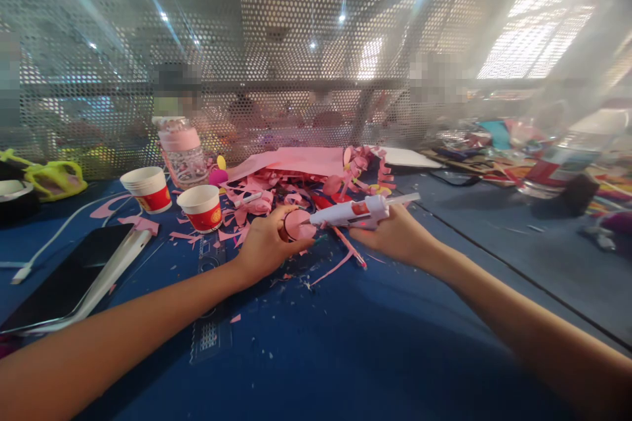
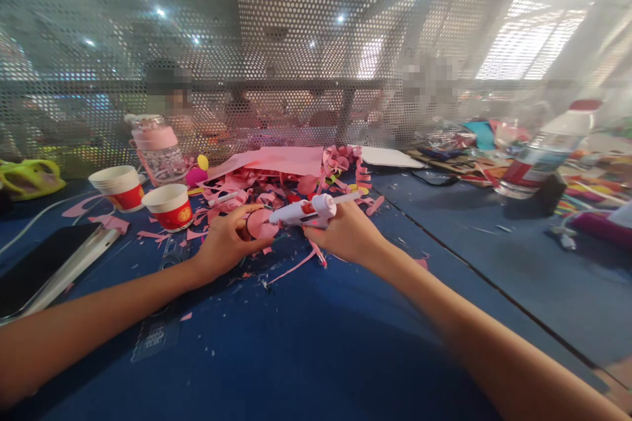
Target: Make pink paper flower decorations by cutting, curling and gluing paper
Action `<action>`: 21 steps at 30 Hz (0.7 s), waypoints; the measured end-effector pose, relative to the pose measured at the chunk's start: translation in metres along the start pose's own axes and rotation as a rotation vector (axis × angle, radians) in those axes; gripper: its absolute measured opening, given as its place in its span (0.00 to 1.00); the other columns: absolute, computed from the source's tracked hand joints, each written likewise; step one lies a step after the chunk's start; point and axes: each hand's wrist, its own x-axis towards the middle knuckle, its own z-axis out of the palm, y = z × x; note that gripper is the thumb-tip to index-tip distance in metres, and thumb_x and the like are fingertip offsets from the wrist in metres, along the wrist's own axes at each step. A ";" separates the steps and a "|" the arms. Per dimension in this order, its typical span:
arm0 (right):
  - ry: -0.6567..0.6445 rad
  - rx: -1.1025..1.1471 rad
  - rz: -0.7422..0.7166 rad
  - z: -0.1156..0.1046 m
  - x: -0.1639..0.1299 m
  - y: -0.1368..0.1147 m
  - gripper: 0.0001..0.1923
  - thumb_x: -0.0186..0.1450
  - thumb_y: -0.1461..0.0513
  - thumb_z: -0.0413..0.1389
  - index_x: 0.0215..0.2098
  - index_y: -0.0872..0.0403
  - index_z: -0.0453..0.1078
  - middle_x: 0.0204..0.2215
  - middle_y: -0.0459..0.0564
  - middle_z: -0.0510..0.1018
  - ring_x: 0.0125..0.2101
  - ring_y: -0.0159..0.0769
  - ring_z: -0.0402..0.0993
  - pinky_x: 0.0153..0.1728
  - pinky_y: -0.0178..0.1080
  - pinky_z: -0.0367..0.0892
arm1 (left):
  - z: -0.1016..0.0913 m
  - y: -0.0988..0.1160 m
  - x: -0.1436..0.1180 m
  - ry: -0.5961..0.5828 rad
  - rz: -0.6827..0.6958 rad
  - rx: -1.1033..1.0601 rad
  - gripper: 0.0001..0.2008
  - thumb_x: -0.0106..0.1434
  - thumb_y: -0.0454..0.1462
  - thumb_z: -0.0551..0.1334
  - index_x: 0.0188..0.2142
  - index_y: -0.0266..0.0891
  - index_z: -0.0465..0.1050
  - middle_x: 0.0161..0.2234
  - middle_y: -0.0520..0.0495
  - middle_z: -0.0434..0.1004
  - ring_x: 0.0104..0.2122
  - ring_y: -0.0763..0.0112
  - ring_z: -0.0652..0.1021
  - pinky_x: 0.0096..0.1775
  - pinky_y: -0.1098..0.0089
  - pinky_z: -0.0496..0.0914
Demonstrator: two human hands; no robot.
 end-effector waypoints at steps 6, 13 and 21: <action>0.097 -0.278 0.135 -0.009 0.000 -0.002 0.08 0.52 0.57 0.52 0.23 0.53 0.70 0.18 0.47 0.71 0.21 0.35 0.67 0.22 0.36 0.58 | -0.002 -0.001 0.003 0.055 -0.063 0.048 0.27 0.49 0.46 0.66 0.46 0.36 0.69 0.23 0.50 0.75 0.22 0.70 0.73 0.26 0.70 0.65; -0.024 -0.709 0.377 -0.022 -0.008 -0.013 0.09 0.53 0.57 0.52 0.21 0.53 0.68 0.21 0.56 0.75 0.19 0.40 0.69 0.17 0.38 0.55 | -0.001 -0.011 0.013 0.236 -0.270 -0.325 0.28 0.51 0.50 0.64 0.47 0.34 0.67 0.40 0.41 0.77 0.38 0.63 0.77 0.40 0.65 0.70; -0.194 -0.798 0.536 -0.002 -0.012 0.002 0.18 0.54 0.63 0.50 0.39 0.66 0.71 0.34 0.71 0.75 0.34 0.54 0.74 0.27 0.45 0.66 | 0.002 -0.020 0.017 0.305 -0.293 -0.441 0.29 0.50 0.50 0.65 0.46 0.33 0.66 0.40 0.40 0.77 0.39 0.64 0.77 0.41 0.65 0.70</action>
